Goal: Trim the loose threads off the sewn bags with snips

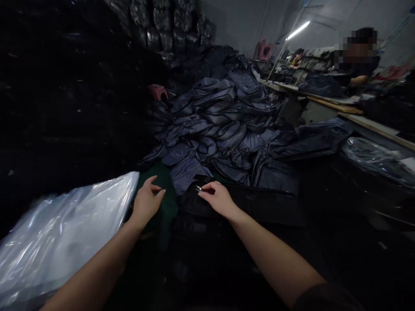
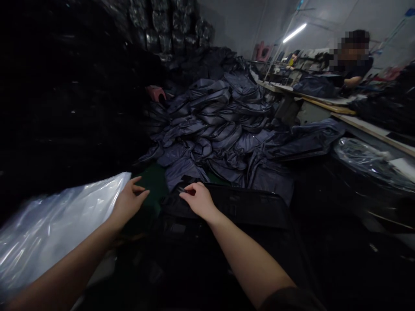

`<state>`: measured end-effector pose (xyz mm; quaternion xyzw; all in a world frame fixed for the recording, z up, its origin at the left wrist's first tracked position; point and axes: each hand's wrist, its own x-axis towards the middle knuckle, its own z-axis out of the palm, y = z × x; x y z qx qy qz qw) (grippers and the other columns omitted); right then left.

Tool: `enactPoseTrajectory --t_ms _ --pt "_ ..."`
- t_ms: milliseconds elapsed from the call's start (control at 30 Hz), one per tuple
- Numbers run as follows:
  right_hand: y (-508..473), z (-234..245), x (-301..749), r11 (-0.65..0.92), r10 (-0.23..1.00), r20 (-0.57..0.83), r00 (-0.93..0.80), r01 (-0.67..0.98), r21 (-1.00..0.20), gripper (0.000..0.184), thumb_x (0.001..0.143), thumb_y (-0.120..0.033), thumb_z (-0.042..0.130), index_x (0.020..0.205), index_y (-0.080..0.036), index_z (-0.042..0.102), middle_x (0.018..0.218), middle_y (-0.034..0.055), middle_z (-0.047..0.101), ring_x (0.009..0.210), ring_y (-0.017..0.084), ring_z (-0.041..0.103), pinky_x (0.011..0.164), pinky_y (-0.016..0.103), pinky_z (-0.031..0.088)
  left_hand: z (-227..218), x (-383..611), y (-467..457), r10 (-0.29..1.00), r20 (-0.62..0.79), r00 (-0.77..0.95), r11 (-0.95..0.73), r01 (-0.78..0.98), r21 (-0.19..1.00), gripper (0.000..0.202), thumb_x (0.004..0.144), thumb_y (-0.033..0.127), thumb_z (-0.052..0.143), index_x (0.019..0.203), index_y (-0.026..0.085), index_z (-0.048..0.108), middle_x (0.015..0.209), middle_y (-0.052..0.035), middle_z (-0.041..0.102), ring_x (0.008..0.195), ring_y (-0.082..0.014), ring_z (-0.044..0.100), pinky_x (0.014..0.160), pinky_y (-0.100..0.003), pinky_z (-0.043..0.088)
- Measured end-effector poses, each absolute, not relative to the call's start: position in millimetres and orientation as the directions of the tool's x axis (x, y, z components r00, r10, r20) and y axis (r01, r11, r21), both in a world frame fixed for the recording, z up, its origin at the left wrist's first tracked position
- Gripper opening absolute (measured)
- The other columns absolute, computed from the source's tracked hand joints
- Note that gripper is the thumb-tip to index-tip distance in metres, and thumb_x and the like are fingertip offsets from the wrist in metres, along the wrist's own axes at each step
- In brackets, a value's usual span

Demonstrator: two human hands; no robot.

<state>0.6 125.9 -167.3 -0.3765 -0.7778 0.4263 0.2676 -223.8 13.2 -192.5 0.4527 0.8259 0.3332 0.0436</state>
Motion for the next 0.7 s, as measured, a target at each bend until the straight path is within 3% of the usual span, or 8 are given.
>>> enactPoseTrajectory --t_ms 100,167,267,333,433,500,567,700 --pt "131.0 -169.2 1.0 0.195 0.87 0.032 -0.492 0.286 -0.938 0.026 0.074 -0.038 0.065 0.089 -0.017 0.065 0.084 0.0027 0.064 0.074 0.015 0.06 0.068 0.027 0.048 -190.0 -220.5 -12.0 0.79 0.319 -0.523 0.334 0.804 0.491 0.045 0.075 0.033 0.056 0.118 0.019 0.053 0.115 -0.0115 0.056 0.111 -0.03 0.05 0.097 -0.047 0.034" --pt "131.5 -167.7 0.2 0.111 0.892 -0.01 -0.452 0.241 -0.964 0.03 0.073 -0.041 0.063 0.09 -0.016 0.065 0.081 0.003 0.065 0.071 0.015 0.06 0.061 0.026 0.047 -183.7 -201.8 -29.4 0.875 0.281 -0.395 0.177 0.799 0.575 0.028 0.081 0.032 0.052 0.105 0.021 0.061 0.113 -0.0087 0.058 0.109 -0.0251 0.052 0.098 -0.042 0.037" --pt "132.2 -160.4 -1.6 0.034 0.911 -0.049 -0.41 0.192 -0.981 0.034 0.071 -0.044 0.063 0.088 -0.015 0.065 0.077 0.0031 0.065 0.064 0.014 0.058 0.053 0.024 0.043 -177.4 -162.8 -49.3 0.95 0.188 -0.251 0.046 0.704 0.708 0.023 0.084 0.033 0.05 0.101 0.025 0.063 0.108 -0.0055 0.061 0.104 -0.0207 0.056 0.094 -0.037 0.042" --pt "133.5 -151.7 -0.6 0.013 0.919 -0.054 -0.392 0.166 -0.986 0.035 0.07 -0.045 0.063 0.088 -0.015 0.064 0.076 0.0032 0.064 0.063 0.014 0.057 0.051 0.023 0.042 -180.7 -141.6 -56.9 0.946 0.169 -0.275 0.072 0.689 0.722 0.031 0.08 0.037 0.056 0.108 0.026 0.061 0.118 -0.0072 0.057 0.113 -0.024 0.051 0.1 -0.043 0.038" --pt "132.9 -133.7 10.3 0.021 0.924 -0.035 -0.382 0.14 -0.99 0.035 0.069 -0.044 0.065 0.089 -0.015 0.064 0.077 0.0031 0.064 0.066 0.015 0.057 0.055 0.025 0.043 -193.5 -128.2 -63.4 0.878 0.049 -0.477 0.249 0.54 0.804 0.056 0.07 0.043 0.066 0.12 0.021 0.053 0.125 -0.0115 0.053 0.118 -0.029 0.048 0.102 -0.048 0.035" --pt "126.5 -120.9 26.3 0.075 0.911 0.006 -0.412 0.151 -0.986 0.031 0.067 -0.04 0.068 0.087 -0.016 0.065 0.078 0.0024 0.064 0.071 0.015 0.058 0.062 0.026 0.045 -199.8 -129.3 -67.6 0.82 -0.124 -0.559 0.348 0.315 0.883 0.062 0.068 0.045 0.068 0.121 0.019 0.052 0.121 -0.0116 0.056 0.114 -0.0289 0.052 0.099 -0.046 0.038" --pt "113.6 -110.7 48.5 0.221 0.861 0.087 -0.501 0.214 -0.952 0.029 0.066 -0.036 0.071 0.088 -0.018 0.066 0.082 0.0016 0.063 0.075 0.016 0.057 0.068 0.028 0.046 -200.2 -133.6 -72.2 0.798 -0.253 -0.546 0.333 0.051 0.941 0.059 0.068 0.045 0.068 0.12 0.02 0.052 0.118 -0.01 0.059 0.11 -0.0272 0.055 0.095 -0.043 0.043" --pt "77.7 -106.6 97.9 0.543 0.623 0.108 -0.775 0.329 -0.773 0.034 0.07 -0.034 0.069 0.103 -0.025 0.064 0.084 0.0003 0.063 0.068 0.014 0.056 0.064 0.026 0.044 -188.4 -140.0 -79.2 0.782 -0.316 -0.538 0.169 -0.304 0.937 0.048 0.065 0.039 0.074 0.106 0.018 0.06 0.106 -0.0072 0.065 0.092 -0.0219 0.062 0.075 -0.031 0.051"
